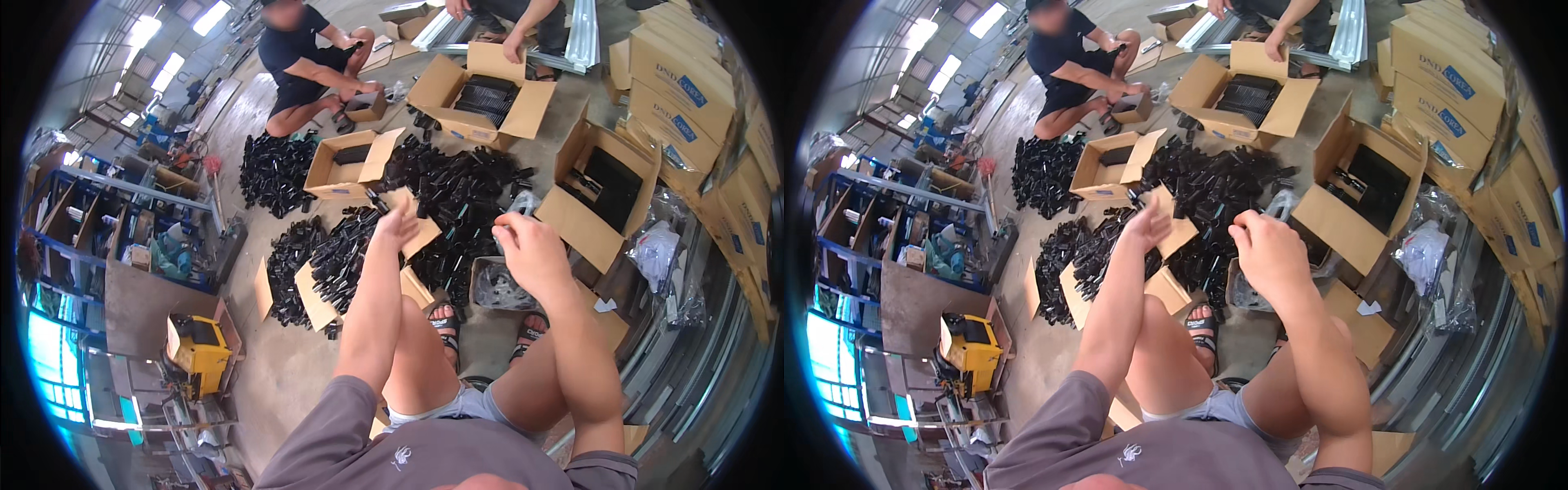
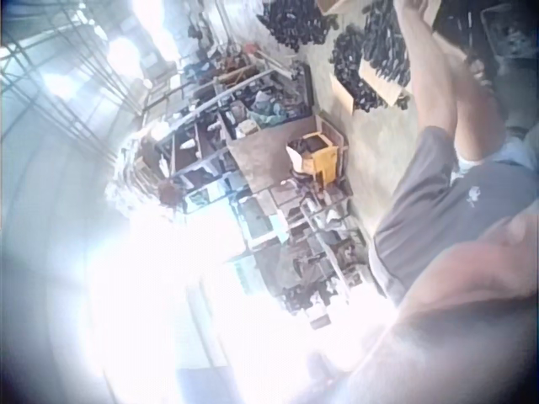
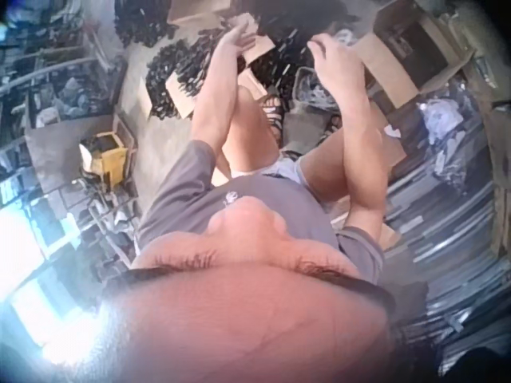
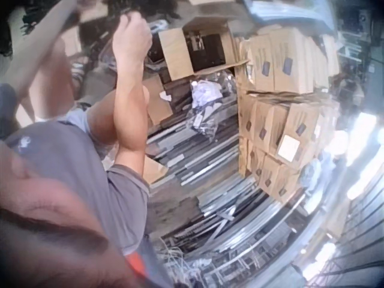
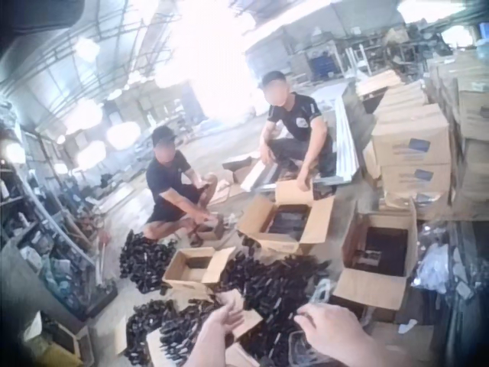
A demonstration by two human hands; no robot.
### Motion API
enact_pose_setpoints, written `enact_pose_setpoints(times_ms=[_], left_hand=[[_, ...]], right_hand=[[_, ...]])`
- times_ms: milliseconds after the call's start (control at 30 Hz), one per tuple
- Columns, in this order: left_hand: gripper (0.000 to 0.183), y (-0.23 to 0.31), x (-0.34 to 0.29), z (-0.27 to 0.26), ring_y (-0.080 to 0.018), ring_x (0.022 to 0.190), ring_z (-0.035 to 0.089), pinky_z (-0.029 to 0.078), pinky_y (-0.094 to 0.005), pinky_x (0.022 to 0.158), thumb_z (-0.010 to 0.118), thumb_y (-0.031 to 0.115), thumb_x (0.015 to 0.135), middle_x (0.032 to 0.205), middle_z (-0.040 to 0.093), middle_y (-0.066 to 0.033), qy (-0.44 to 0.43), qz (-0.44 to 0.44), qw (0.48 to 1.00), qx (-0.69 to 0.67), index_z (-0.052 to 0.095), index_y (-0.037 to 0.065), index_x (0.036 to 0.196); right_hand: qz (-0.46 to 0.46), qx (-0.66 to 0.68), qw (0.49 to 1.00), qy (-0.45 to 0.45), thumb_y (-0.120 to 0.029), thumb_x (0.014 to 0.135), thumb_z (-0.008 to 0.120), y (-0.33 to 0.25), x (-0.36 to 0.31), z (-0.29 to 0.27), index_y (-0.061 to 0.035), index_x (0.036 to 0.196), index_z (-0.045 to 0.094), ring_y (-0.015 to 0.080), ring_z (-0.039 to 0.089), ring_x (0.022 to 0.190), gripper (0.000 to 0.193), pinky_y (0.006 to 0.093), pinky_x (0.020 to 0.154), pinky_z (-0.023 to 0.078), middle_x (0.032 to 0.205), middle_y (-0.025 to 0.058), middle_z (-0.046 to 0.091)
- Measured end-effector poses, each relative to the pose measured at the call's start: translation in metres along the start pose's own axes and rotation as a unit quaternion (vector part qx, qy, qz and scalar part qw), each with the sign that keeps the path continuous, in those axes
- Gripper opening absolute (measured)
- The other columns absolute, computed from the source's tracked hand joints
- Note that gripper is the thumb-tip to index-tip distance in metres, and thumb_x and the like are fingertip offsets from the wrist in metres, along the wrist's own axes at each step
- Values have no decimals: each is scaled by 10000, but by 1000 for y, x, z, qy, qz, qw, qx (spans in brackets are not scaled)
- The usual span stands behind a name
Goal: The person inserts small metal pins into black plastic components by hand.
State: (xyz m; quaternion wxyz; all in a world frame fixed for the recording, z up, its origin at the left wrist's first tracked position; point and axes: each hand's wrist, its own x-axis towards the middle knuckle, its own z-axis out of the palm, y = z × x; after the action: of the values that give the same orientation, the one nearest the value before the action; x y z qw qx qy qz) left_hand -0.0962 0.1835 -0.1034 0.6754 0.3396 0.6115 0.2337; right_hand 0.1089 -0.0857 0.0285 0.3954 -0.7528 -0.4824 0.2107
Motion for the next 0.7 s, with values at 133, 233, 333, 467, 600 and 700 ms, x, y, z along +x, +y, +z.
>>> enact_pose_setpoints(times_ms=[133, 233, 333, 467, 600, 700], left_hand=[[561, 0, -8, 21, -261, 1097, 668, 568, -395, 899, 692, 409, 952, 1240, 680, -143, -24, 5, 988, 150, 580, 32, 1351], [457, 1, -28, 53, -163, 951, 681, 554, -307, 795, 661, 365, 971, 1100, 716, -69, -59, 151, 956, 246, 647, 29, 1281], [502, 1, -50, 77, -153, 919, 682, 547, -291, 781, 682, 372, 951, 1077, 723, -71, -130, 170, 935, 284, 640, 13, 1299], [550, -3, -68, 93, -266, 990, 721, 547, -357, 878, 702, 382, 908, 1095, 743, -180, -173, 299, 839, 421, 639, 10, 1308], [509, 6, -124, 110, -288, 1075, 706, 545, -380, 922, 683, 328, 924, 1165, 722, -181, -187, 351, 755, 522, 611, 53, 1346], [430, 10, -168, 129, -376, 1002, 691, 557, -461, 852, 616, 274, 929, 1077, 717, -216, -180, 394, 636, 639, 619, 89, 1318]], right_hand=[[-24, 7, 1000, 12, -268, 980, 590, 8, 1, -5, -73, 1029, 704, 382, 686, 923, 231, 480, 811, 540, 966, 165, 724], [-3, 2, 1000, 4, -265, 981, 590, 12, -1, -14, -72, 1032, 711, 386, 690, 904, 234, 479, 808, 541, 929, 172, 727], [16, 8, 1000, -18, -268, 980, 590, 17, 0, -14, -78, 1052, 716, 383, 693, 909, 239, 471, 811, 541, 934, 172, 731], [30, 7, 999, -44, -277, 977, 593, 17, 3, -14, -81, 1075, 719, 380, 695, 928, 252, 464, 823, 541, 953, 171, 737], [42, -8, 998, -51, -272, 974, 585, 13, 2, -16, -71, 1085, 711, 400, 682, 939, 262, 473, 825, 532, 953, 200, 722], [52, -20, 998, -6, -250, 975, 571, 18, 6, -13, -51, 1076, 706, 420, 671, 939, 261, 487, 822, 525, 953, 218, 712]])
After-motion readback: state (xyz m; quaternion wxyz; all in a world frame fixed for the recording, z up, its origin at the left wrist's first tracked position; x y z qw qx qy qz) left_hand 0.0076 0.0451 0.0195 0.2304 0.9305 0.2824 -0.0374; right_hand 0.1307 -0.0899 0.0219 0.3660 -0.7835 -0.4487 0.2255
